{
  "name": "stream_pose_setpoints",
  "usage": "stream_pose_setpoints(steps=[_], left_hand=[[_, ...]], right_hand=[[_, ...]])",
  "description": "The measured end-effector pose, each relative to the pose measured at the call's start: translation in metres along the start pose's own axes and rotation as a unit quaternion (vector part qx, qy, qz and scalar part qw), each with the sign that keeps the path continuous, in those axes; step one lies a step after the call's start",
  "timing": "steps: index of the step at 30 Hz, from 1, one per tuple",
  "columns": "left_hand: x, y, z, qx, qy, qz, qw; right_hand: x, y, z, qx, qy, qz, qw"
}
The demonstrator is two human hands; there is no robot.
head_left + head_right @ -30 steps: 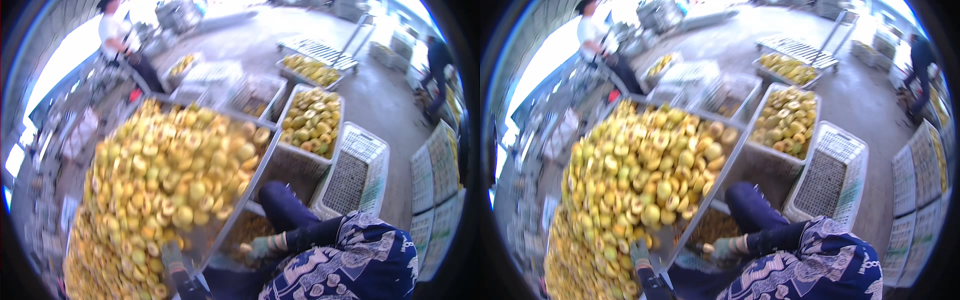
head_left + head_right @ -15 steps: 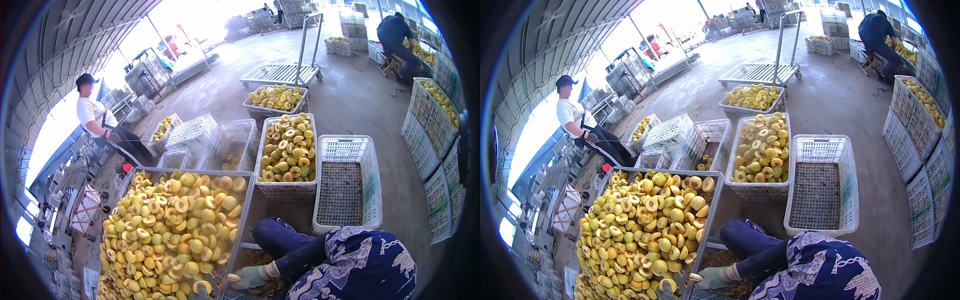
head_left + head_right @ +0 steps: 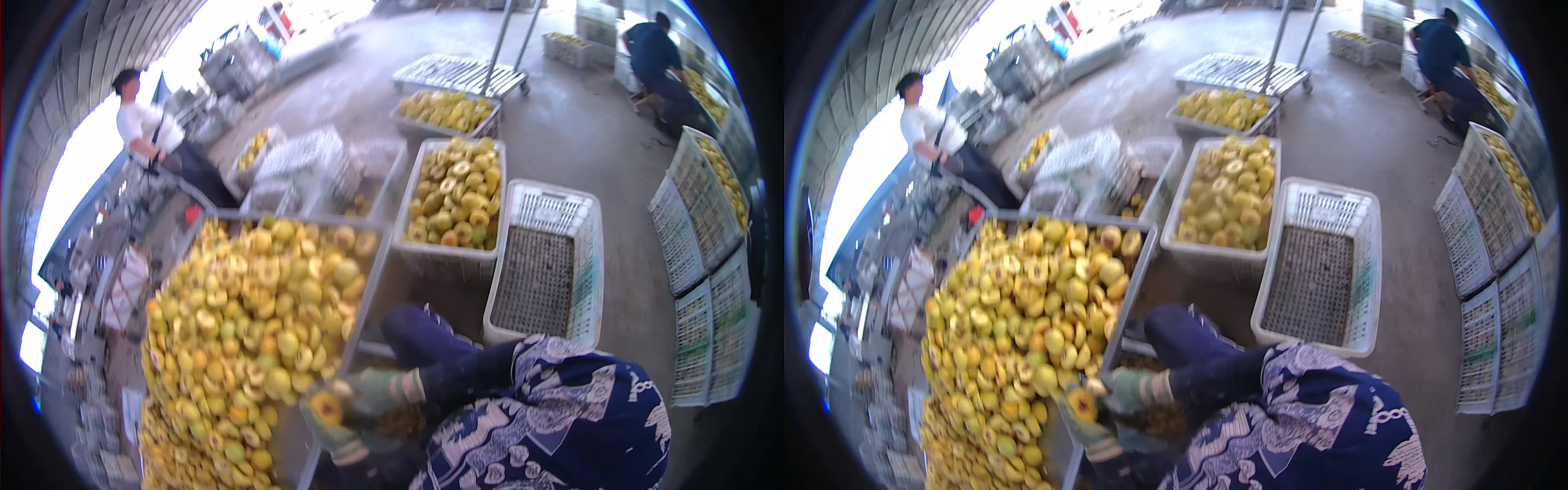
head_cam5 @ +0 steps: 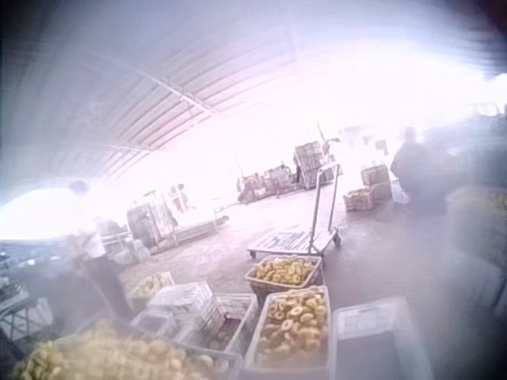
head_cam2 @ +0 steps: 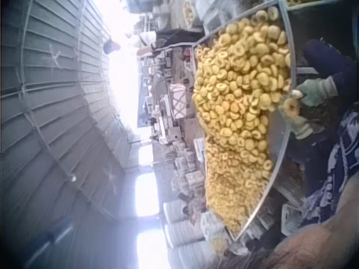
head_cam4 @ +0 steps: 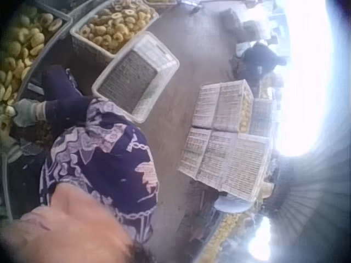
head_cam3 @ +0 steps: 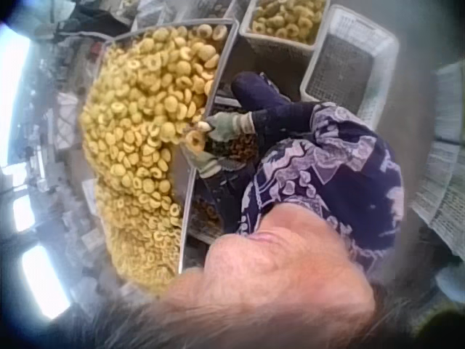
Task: The person scoops halved peaches from a crate onto a metal tray, then uses a tool to remove the pits from individual peach halves, dropping the fruit into a separate crate.
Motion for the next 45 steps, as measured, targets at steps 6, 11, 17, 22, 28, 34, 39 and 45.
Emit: stream_pose_setpoints(steps=[6,11,17,22,28,34,39,45], left_hand=[[0.007,0.020,-0.057,-0.420,-0.151,-0.081,0.891],[-0.010,0.015,-0.073,-0.440,-0.134,-0.138,0.877],[-0.019,0.012,-0.072,-0.375,-0.145,-0.167,0.900],[-0.022,0.005,-0.045,-0.338,-0.149,-0.144,0.918],[-0.030,0.007,-0.040,-0.343,-0.211,-0.148,0.903],[-0.035,0.002,-0.031,-0.294,-0.209,-0.167,0.918],[-0.038,0.006,-0.032,-0.314,-0.230,-0.129,0.912],[-0.034,0.011,-0.024,-0.348,-0.165,-0.131,0.913]], right_hand=[[-0.027,-0.012,0.040,-0.007,-0.005,0.010,1.000],[-0.025,0.005,0.034,-0.064,-0.016,0.057,0.996],[-0.034,0.010,0.038,-0.109,0.008,0.120,0.987],[-0.028,0.075,-0.018,-0.256,-0.158,0.219,0.928],[-0.041,0.045,0.023,-0.167,0.042,0.317,0.933],[-0.041,0.079,-0.032,-0.151,0.028,0.337,0.929],[-0.072,0.053,0.012,0.161,0.304,0.349,0.872],[-0.091,0.076,0.042,0.617,0.248,0.464,0.586]])
Point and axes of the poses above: each hand's wrist, its own x-axis towards the middle knuckle, its own y-axis out of the palm, z = x × y, the point moved 10 cm from there along x, towards the middle knuckle
